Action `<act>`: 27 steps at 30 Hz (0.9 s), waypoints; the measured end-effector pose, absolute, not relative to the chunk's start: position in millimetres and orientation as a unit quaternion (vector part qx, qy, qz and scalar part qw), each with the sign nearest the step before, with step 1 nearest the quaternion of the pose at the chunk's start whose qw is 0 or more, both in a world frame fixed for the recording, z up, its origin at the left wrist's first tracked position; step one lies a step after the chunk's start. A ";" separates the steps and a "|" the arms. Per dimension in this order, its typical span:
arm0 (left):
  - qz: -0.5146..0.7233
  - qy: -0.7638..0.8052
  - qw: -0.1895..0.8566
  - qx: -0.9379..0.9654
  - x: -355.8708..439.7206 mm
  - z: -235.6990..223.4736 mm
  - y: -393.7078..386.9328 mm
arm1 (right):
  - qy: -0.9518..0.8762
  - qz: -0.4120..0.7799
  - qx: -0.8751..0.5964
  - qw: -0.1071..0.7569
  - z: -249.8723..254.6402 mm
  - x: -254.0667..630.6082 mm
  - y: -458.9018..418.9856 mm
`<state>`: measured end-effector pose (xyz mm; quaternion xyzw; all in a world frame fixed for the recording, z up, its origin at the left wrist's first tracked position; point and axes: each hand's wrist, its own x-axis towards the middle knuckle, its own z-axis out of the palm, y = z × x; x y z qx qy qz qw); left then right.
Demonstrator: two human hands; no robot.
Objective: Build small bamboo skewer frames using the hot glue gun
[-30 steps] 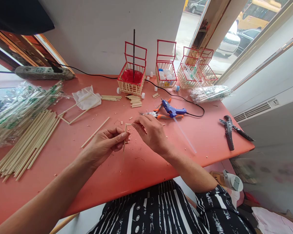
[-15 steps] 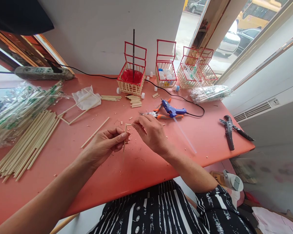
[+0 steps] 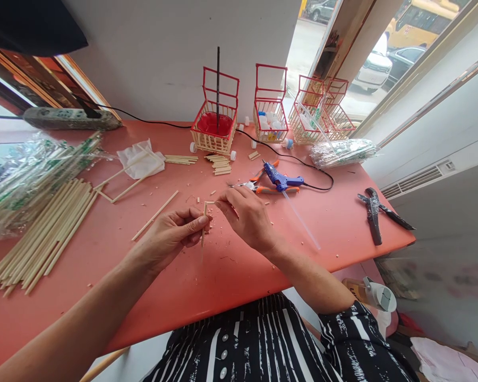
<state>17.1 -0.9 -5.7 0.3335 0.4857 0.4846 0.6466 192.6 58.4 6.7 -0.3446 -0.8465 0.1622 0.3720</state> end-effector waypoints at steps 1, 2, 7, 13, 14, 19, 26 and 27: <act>0.485 0.484 0.648 0.333 17.0 -6.1 -0.8 | -0.847 0.161 -0.343 0.374 6.5 192.6 58.6; 0.485 0.483 0.649 0.332 16.9 -6.4 -0.7 | -0.847 0.160 -0.341 0.375 6.4 192.6 58.8; 0.490 0.477 0.651 0.329 16.7 -7.5 -0.4 | -0.848 0.159 -0.341 0.373 6.1 192.5 58.9; 0.492 0.477 0.651 0.327 17.0 -6.4 -0.7 | -0.850 0.155 -0.338 0.373 5.5 192.6 59.0; 0.492 0.478 0.651 0.326 17.0 -6.4 -0.8 | -0.851 0.154 -0.338 0.373 5.5 192.7 59.0; 0.493 0.475 0.655 0.319 16.6 -8.3 -1.0 | -0.850 0.150 -0.340 0.374 4.9 192.6 59.2; 0.498 0.472 0.657 0.313 15.9 -11.4 -1.1 | -0.850 0.158 -0.335 0.374 2.8 192.4 59.9; 0.497 0.472 0.657 0.314 15.7 -11.5 -1.2 | -0.852 0.157 -0.332 0.374 2.8 192.4 60.0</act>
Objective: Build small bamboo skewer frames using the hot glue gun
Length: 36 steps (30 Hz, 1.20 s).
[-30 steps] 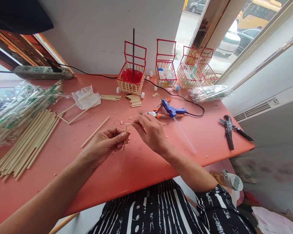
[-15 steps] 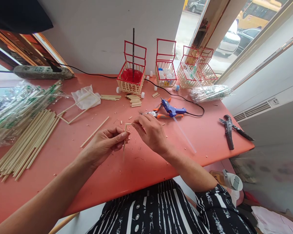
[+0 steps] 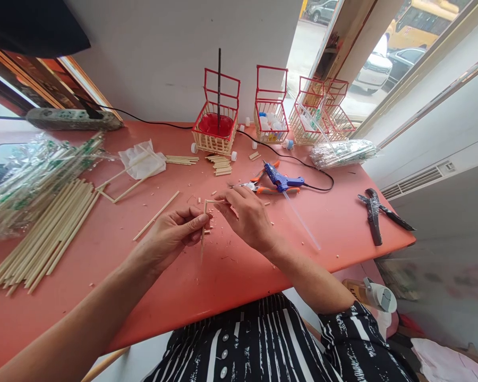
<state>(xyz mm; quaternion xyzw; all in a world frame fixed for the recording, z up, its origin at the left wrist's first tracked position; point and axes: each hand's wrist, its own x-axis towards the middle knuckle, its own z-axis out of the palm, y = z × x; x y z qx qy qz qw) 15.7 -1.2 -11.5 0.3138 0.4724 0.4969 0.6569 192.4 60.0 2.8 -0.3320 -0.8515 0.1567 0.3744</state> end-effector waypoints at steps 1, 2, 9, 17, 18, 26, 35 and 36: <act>0.496 0.473 0.657 0.315 15.6 -11.5 -1.3 | -0.852 0.156 -0.330 0.375 3.0 192.4 60.1; 0.494 0.473 0.658 0.315 15.5 -11.6 -1.2 | -0.853 0.155 -0.328 0.375 3.3 192.3 60.2; 0.496 0.474 0.655 0.317 16.4 -10.4 -0.3 | -0.856 0.143 -0.324 0.377 6.2 191.9 59.0; 0.498 0.481 0.649 0.315 17.5 -7.4 -0.5 | -0.856 0.149 -0.323 0.374 5.6 192.0 58.9; 0.497 0.481 0.649 0.316 17.3 -7.4 -0.6 | -0.856 0.150 -0.323 0.374 5.7 192.0 58.9; 0.495 0.479 0.648 0.326 16.6 -8.0 -1.3 | -0.860 0.151 -0.319 0.368 6.0 192.4 59.4; 0.492 0.484 0.645 0.329 17.1 -8.0 -0.5 | -0.864 0.144 -0.320 0.362 6.2 192.7 59.0; 0.492 0.485 0.644 0.329 17.1 -7.7 -0.7 | -0.864 0.145 -0.321 0.361 6.2 192.7 59.1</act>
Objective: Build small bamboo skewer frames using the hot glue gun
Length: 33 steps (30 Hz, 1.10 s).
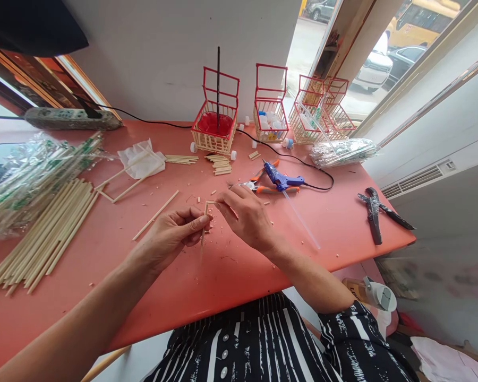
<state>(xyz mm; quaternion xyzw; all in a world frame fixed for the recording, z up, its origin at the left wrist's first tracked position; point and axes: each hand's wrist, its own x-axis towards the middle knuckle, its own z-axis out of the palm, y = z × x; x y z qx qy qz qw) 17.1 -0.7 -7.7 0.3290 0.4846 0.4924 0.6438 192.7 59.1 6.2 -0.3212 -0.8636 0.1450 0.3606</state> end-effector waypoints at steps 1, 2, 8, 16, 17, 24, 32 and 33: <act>0.493 0.485 0.643 0.329 17.1 -7.3 -0.8 | -0.864 0.146 -0.321 0.360 6.1 192.8 59.1; 0.493 0.485 0.642 0.330 17.2 -6.9 -0.8 | -0.864 0.146 -0.320 0.360 6.0 192.9 59.2; 0.486 0.493 0.642 0.330 17.6 -5.5 0.0 | -0.867 0.143 -0.323 0.351 6.7 192.9 59.0; 0.486 0.488 0.648 0.324 17.1 -6.2 -0.9 | -0.867 0.139 -0.313 0.363 6.0 192.7 59.8; 0.486 0.487 0.651 0.321 17.2 -6.0 -1.1 | -0.866 0.138 -0.312 0.366 5.8 192.5 59.9; 0.496 0.483 0.650 0.313 18.0 -8.0 -1.0 | -0.851 0.150 -0.335 0.376 6.0 192.7 59.6; 0.493 0.487 0.650 0.313 16.9 -10.0 -0.9 | -0.860 0.144 -0.321 0.369 6.3 193.6 60.9; 0.493 0.487 0.650 0.313 17.1 -10.0 -0.8 | -0.861 0.143 -0.323 0.367 6.4 193.5 60.9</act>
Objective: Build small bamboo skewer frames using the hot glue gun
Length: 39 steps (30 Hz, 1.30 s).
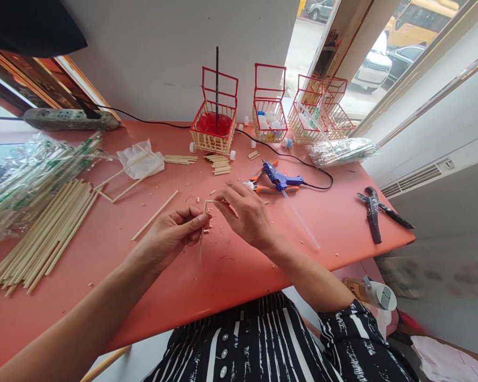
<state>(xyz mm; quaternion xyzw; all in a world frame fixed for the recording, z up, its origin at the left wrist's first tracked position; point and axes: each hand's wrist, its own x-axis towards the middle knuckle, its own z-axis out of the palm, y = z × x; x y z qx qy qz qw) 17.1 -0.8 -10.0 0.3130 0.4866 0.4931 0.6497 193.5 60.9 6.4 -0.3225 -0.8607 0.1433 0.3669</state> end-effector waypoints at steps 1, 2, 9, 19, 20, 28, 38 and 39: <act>0.493 0.487 0.649 0.313 17.4 -10.0 -0.7 | -0.861 0.144 -0.324 0.365 6.4 193.4 60.8; 0.493 0.487 0.649 0.314 17.6 -10.1 -0.7 | -0.861 0.145 -0.326 0.364 6.4 193.4 60.8; 0.490 0.487 0.649 0.318 16.7 -10.7 -1.3 | -0.860 0.146 -0.324 0.366 6.3 192.9 60.5; 0.487 0.489 0.653 0.313 17.7 -7.0 -0.9 | -0.860 0.153 -0.319 0.367 4.9 193.1 60.1; 0.487 0.488 0.654 0.313 17.5 -7.5 -0.8 | -0.861 0.152 -0.320 0.365 4.8 193.2 60.3; 0.487 0.489 0.651 0.316 17.3 -9.1 -0.8 | -0.865 0.141 -0.314 0.364 5.1 193.7 60.9; 0.486 0.487 0.650 0.322 16.1 -12.8 -0.5 | -0.869 0.132 -0.311 0.362 4.8 193.7 61.0; 0.486 0.488 0.650 0.320 16.3 -12.4 -0.5 | -0.869 0.133 -0.308 0.364 4.6 193.7 61.2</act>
